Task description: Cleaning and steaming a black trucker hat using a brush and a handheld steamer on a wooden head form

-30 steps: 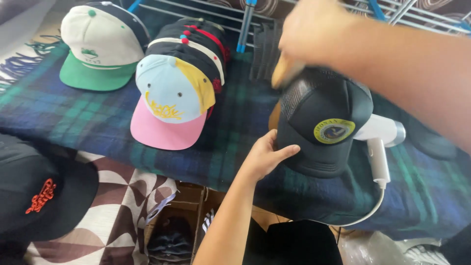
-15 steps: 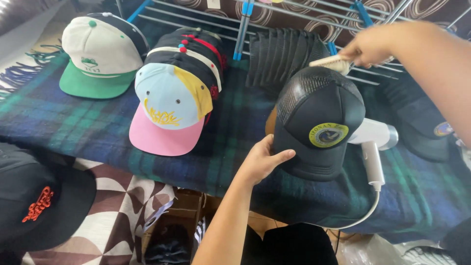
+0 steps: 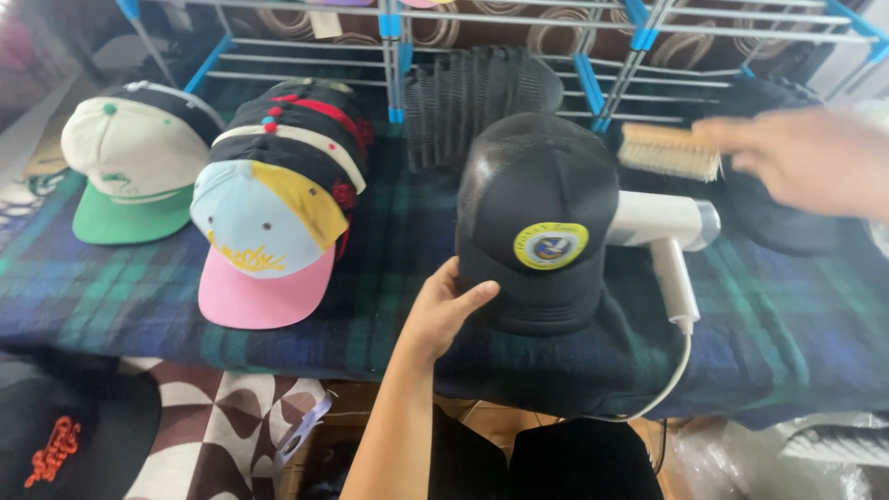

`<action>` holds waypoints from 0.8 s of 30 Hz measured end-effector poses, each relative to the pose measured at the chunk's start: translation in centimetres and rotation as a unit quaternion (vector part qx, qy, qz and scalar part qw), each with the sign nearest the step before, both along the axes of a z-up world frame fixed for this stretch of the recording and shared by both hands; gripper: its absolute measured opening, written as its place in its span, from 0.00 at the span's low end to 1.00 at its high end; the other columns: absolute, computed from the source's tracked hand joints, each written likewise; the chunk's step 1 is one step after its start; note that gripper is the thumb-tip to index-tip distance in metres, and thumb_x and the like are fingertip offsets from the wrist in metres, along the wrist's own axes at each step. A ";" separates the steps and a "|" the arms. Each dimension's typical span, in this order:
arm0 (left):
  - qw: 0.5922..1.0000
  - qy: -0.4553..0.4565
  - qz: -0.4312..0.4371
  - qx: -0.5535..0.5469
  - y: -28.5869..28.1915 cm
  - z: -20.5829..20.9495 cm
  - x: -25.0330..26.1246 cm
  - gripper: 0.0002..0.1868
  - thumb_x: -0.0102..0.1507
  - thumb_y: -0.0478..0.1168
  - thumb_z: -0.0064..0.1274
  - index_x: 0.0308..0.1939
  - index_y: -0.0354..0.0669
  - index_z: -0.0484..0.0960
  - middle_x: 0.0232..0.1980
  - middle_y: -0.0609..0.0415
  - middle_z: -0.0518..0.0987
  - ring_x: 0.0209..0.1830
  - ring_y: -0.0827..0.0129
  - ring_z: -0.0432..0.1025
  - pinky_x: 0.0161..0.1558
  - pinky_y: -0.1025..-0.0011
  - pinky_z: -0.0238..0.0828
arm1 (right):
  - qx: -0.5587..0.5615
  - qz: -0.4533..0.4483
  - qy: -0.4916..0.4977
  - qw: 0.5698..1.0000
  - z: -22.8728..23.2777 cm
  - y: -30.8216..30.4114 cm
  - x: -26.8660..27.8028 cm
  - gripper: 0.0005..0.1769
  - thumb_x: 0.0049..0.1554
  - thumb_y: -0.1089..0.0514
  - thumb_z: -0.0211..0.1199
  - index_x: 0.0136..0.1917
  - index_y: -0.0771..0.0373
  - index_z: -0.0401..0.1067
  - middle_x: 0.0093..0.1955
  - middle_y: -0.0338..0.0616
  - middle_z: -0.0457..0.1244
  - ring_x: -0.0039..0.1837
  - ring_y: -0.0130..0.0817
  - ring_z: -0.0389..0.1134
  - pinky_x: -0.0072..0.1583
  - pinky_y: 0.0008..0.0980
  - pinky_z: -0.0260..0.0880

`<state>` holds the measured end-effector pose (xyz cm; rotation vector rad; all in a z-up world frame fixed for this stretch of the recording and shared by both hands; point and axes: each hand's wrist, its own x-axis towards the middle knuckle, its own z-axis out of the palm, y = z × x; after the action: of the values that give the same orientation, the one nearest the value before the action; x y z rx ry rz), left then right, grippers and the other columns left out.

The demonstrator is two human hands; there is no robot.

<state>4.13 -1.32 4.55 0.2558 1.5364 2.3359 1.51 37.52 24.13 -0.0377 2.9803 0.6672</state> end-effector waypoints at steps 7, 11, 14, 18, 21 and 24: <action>1.000 0.005 0.019 0.008 0.2 -0.7 0.0 0.24 0.58 0.39 0.64 0.56 0.36 0.79 0.52 0.44 0.84 0.54 0.58 0.79 0.61 0.62 0.80 | 0.013 0.417 0.169 0.893 2.0 -9.7 2.4 0.51 0.46 0.70 0.54 0.78 0.31 0.61 0.43 0.29 0.60 0.39 0.30 0.63 0.23 0.30 0.60; 0.994 0.071 0.084 -0.001 1.1 1.9 2.3 0.12 0.59 0.30 0.66 0.45 0.35 0.82 0.38 0.46 0.83 0.40 0.64 0.77 0.44 0.62 0.82 | -0.112 0.329 0.172 0.922 -1.4 -9.3 -4.2 0.28 0.67 0.49 0.47 0.78 0.26 0.58 0.45 0.41 0.64 0.48 0.48 0.71 0.51 0.51 0.77; 0.991 0.099 0.091 -0.004 1.2 2.6 3.0 0.10 0.61 0.32 0.64 0.45 0.35 0.82 0.36 0.50 0.82 0.39 0.68 0.77 0.42 0.66 0.81 | 0.089 0.251 0.260 0.928 -1.5 -7.8 -9.8 0.37 0.66 0.53 0.46 0.82 0.17 0.50 0.41 0.30 0.64 0.41 0.33 0.73 0.44 0.40 0.77; 0.994 0.067 0.087 0.013 1.1 2.5 2.7 0.13 0.60 0.30 0.65 0.48 0.33 0.82 0.39 0.47 0.81 0.44 0.64 0.78 0.47 0.63 0.80 | 0.060 0.325 0.322 0.887 1.5 -12.3 -6.7 0.27 0.64 0.49 0.53 0.74 0.24 0.66 0.40 0.34 0.66 0.40 0.38 0.72 0.40 0.43 0.74; 0.996 0.050 0.074 0.024 1.2 1.2 1.7 0.15 0.60 0.30 0.65 0.49 0.34 0.82 0.41 0.46 0.82 0.46 0.61 0.78 0.51 0.60 0.80 | -0.075 0.444 0.246 0.859 0.7 -13.4 -4.4 0.24 0.67 0.50 0.49 0.73 0.31 0.68 0.40 0.38 0.64 0.42 0.43 0.71 0.42 0.43 0.75; 0.996 0.045 0.068 0.029 1.0 0.9 2.1 0.14 0.60 0.30 0.65 0.50 0.34 0.82 0.42 0.46 0.82 0.47 0.61 0.78 0.52 0.60 0.80 | -0.144 0.395 0.168 0.891 -0.7 -10.6 -4.5 0.26 0.67 0.52 0.46 0.76 0.32 0.62 0.44 0.43 0.65 0.48 0.49 0.71 0.50 0.47 0.75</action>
<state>6.21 -0.31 5.45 0.2812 1.5742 2.5096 -3.02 26.89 23.41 -1.3379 3.3006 0.2683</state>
